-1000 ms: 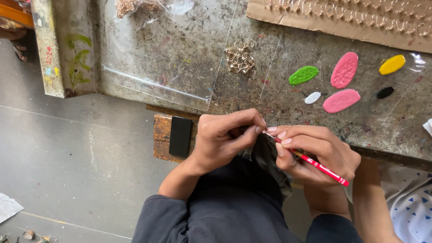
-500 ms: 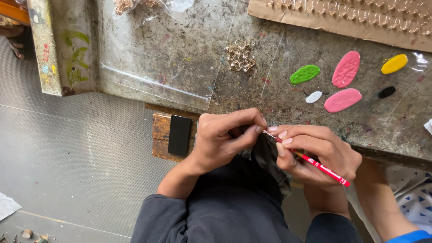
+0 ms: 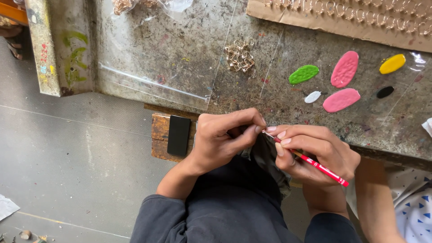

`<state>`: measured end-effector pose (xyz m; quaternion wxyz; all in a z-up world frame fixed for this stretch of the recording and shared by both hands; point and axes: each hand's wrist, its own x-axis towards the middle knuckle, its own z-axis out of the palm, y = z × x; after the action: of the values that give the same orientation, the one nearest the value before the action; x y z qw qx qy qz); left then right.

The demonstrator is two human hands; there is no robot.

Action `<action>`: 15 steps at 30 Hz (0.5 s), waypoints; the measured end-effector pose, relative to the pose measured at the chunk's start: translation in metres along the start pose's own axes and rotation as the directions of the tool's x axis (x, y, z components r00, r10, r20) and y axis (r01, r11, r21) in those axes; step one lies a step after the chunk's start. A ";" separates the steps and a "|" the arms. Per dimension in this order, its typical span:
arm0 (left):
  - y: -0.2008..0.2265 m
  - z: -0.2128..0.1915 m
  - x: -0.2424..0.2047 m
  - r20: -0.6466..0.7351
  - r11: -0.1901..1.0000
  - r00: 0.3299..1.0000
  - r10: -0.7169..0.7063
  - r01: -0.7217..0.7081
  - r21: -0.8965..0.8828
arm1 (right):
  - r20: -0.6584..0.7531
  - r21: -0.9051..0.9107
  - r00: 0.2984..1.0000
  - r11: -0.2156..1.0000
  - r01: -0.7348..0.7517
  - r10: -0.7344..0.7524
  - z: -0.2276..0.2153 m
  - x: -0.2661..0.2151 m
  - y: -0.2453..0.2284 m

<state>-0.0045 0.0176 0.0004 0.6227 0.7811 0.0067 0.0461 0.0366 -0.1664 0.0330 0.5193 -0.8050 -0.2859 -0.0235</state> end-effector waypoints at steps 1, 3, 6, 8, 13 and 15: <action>0.000 0.000 0.000 0.000 1.000 1.000 0.001 -0.001 0.000 | -0.001 0.000 1.000 1.000 0.000 0.000 0.000 -0.001 0.002; 0.000 0.000 0.000 -0.003 1.000 1.000 0.001 -0.001 0.003 | -0.006 0.019 1.000 0.999 0.027 -0.027 0.001 -0.002 0.005; -0.001 0.001 0.000 -0.012 1.000 1.000 0.011 -0.011 0.010 | -0.019 0.017 1.000 1.000 -0.007 0.007 0.002 0.000 -0.001; -0.002 0.001 -0.001 -0.011 1.000 1.000 0.003 -0.002 0.011 | -0.021 0.014 1.000 1.000 -0.012 0.012 0.002 -0.002 0.001; -0.002 0.001 -0.001 -0.011 1.000 1.000 0.004 -0.003 0.030 | 0.012 0.036 1.000 0.999 -0.014 0.014 -0.001 -0.003 0.002; -0.002 0.001 -0.001 -0.019 1.000 1.000 -0.001 0.002 0.016 | -0.004 0.021 1.000 1.000 -0.013 0.013 0.000 -0.003 0.002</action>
<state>-0.0056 0.0168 -0.0017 0.6164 0.7855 0.0137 0.0532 0.0352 -0.1678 0.0303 0.5286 -0.8012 -0.2799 -0.0187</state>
